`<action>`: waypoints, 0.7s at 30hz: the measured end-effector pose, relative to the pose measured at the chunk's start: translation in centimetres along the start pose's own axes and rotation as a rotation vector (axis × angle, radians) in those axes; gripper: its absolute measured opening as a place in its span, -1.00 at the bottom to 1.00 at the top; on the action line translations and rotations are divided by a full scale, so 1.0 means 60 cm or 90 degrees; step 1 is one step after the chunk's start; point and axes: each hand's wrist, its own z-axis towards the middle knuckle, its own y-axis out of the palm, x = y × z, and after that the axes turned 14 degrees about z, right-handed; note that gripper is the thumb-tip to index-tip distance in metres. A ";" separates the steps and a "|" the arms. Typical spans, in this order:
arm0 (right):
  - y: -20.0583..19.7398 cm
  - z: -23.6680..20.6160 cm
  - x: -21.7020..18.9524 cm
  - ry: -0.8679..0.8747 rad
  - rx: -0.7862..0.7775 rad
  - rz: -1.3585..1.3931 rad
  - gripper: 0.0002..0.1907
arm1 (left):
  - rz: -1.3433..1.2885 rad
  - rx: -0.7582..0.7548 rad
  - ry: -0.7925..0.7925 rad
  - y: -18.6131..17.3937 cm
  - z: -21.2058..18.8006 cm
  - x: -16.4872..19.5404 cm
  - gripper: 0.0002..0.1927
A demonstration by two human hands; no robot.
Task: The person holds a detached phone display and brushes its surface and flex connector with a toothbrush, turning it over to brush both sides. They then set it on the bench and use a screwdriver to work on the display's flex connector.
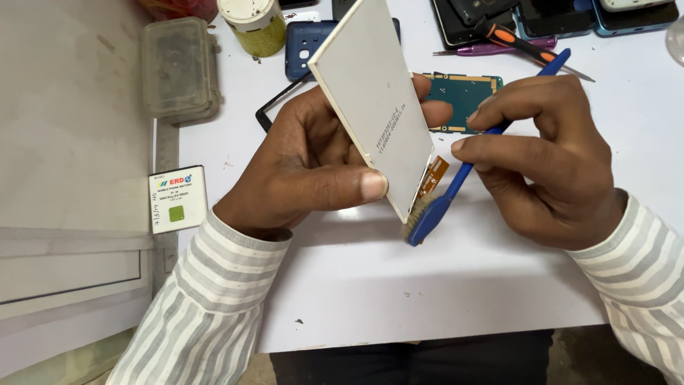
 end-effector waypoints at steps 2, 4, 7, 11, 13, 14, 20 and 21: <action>0.000 -0.001 0.001 -0.003 0.002 -0.003 -0.64 | 0.001 -0.002 -0.002 0.000 0.001 0.000 -0.17; 0.000 -0.003 0.002 0.000 0.002 -0.013 -0.65 | 0.003 0.003 -0.008 0.001 0.002 0.001 -0.16; -0.001 -0.004 0.004 0.013 0.003 -0.027 -0.66 | 0.006 0.016 -0.024 0.005 -0.001 0.007 -0.12; -0.003 0.000 0.006 0.020 0.021 -0.010 -0.68 | 0.009 0.021 -0.036 0.006 -0.001 0.015 -0.09; -0.004 0.003 0.007 0.021 0.027 -0.016 -0.70 | 0.015 0.023 -0.035 0.006 -0.002 0.017 -0.09; -0.005 0.004 0.007 0.023 0.027 -0.026 -0.71 | 0.020 0.024 -0.036 0.006 -0.003 0.017 -0.10; -0.007 0.004 0.009 0.038 0.053 -0.043 -0.73 | 0.023 0.021 -0.020 0.001 -0.005 0.014 -0.11; -0.007 0.003 0.009 0.044 0.061 -0.040 -0.73 | 0.019 0.018 -0.014 0.001 -0.005 0.012 -0.12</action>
